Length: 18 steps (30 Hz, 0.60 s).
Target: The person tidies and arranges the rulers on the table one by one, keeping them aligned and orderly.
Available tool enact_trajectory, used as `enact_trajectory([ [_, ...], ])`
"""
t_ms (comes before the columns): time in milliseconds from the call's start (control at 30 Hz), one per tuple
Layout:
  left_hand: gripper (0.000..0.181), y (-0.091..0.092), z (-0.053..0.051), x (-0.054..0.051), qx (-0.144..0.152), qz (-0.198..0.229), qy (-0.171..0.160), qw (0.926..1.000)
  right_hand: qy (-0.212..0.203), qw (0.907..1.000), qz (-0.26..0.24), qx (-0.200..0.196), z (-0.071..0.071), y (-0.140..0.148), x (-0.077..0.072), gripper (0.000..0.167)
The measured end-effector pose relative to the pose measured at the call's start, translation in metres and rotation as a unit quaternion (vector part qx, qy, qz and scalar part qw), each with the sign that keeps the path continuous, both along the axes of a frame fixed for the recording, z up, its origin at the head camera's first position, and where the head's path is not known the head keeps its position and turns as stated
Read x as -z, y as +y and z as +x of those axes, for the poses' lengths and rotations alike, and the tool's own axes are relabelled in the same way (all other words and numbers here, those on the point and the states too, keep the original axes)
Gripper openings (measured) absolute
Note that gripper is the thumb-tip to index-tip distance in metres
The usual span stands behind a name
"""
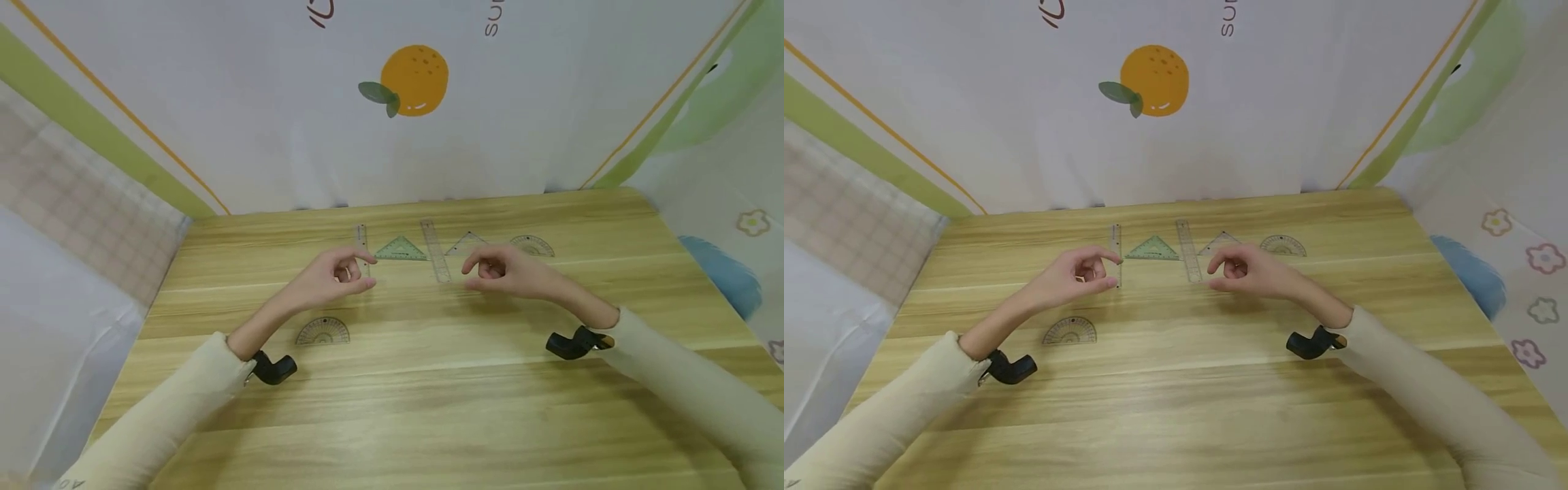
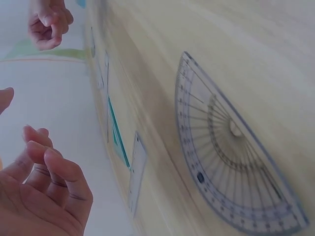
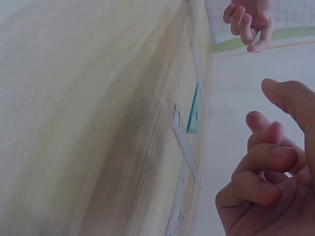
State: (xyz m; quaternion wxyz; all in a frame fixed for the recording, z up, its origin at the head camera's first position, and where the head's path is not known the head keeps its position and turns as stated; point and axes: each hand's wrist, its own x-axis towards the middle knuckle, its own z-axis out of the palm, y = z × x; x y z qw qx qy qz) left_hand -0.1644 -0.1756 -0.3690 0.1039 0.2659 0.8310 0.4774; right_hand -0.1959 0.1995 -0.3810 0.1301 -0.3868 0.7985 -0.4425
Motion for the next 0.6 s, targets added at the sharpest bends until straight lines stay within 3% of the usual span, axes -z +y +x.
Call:
enact_trajectory([
  [233,0.038,0.017,-0.008,0.000,0.012,-0.004,0.009,0.9999,0.015,0.9993,0.015,0.030,-0.002,0.018,0.001,0.016],
  [600,0.035,0.041,-0.019,0.006,0.021,0.006,0.000,0.9998,-0.012,0.9979,0.016,0.062,-0.008,0.043,0.002,0.019],
])
